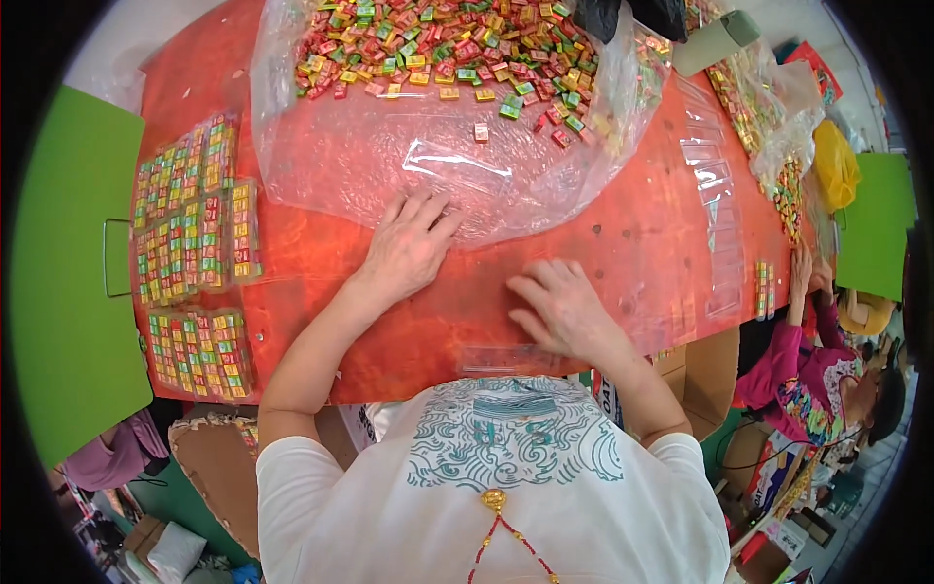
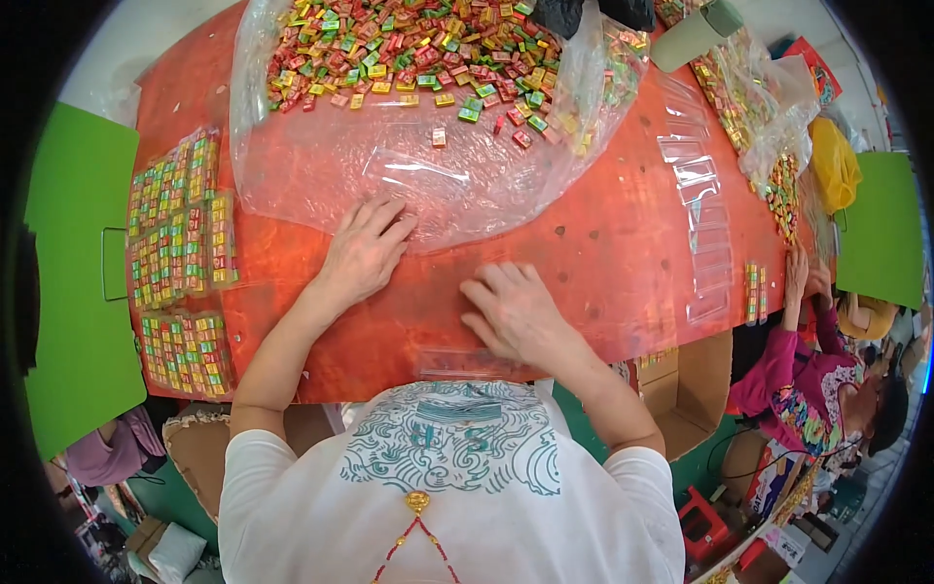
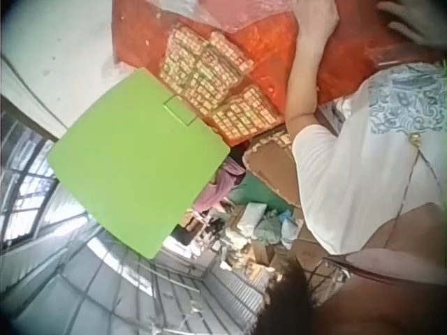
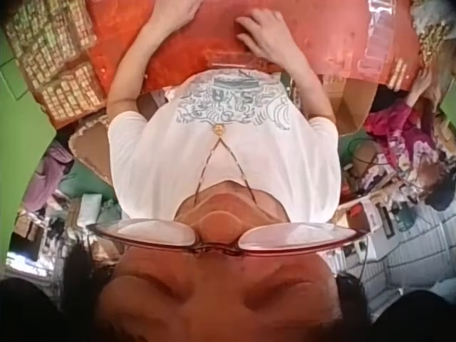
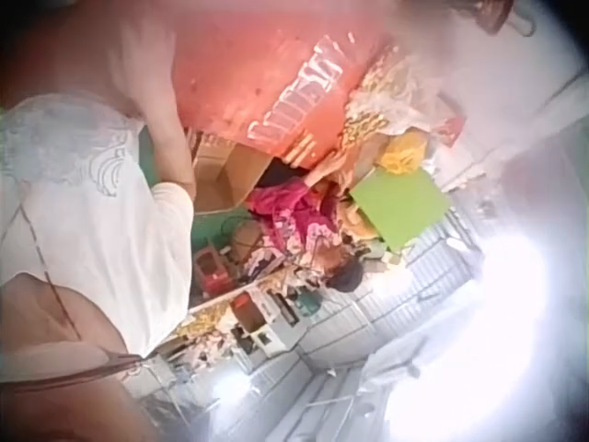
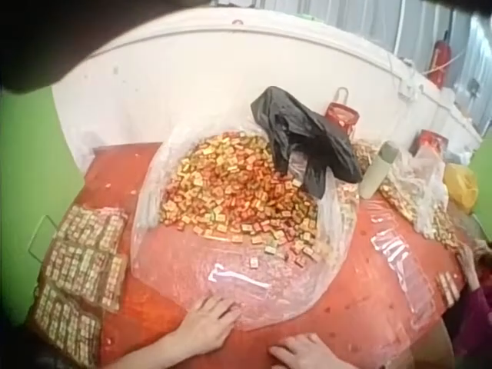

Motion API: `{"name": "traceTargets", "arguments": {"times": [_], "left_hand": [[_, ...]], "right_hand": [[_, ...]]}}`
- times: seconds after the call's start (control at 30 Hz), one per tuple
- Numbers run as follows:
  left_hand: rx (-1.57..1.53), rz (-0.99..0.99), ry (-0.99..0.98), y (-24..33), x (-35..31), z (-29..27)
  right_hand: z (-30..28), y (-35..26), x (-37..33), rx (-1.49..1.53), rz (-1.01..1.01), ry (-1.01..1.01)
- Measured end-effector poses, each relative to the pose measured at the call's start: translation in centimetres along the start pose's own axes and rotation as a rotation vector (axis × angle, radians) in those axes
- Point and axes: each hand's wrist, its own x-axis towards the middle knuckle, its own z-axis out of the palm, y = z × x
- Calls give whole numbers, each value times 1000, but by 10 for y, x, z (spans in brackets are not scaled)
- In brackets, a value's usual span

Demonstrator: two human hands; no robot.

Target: Sorting and placing small colorful square blocks into plastic packaging trays at a factory workstation.

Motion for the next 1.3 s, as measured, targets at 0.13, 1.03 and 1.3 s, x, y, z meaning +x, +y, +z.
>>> {"name": "traceTargets", "arguments": {"times": [0.13, 1.03, 1.3], "left_hand": [[-95, -58, -72, -2, 4, -5], [247, 122, 181, -45, 29, -6], [154, 82, 89, -56, 13, -16]], "right_hand": [[17, -22, -30, -40, -38, -35], [17, -26, -41, 331, -170, -330], [12, -22, -42, 425, -74, -483]]}}
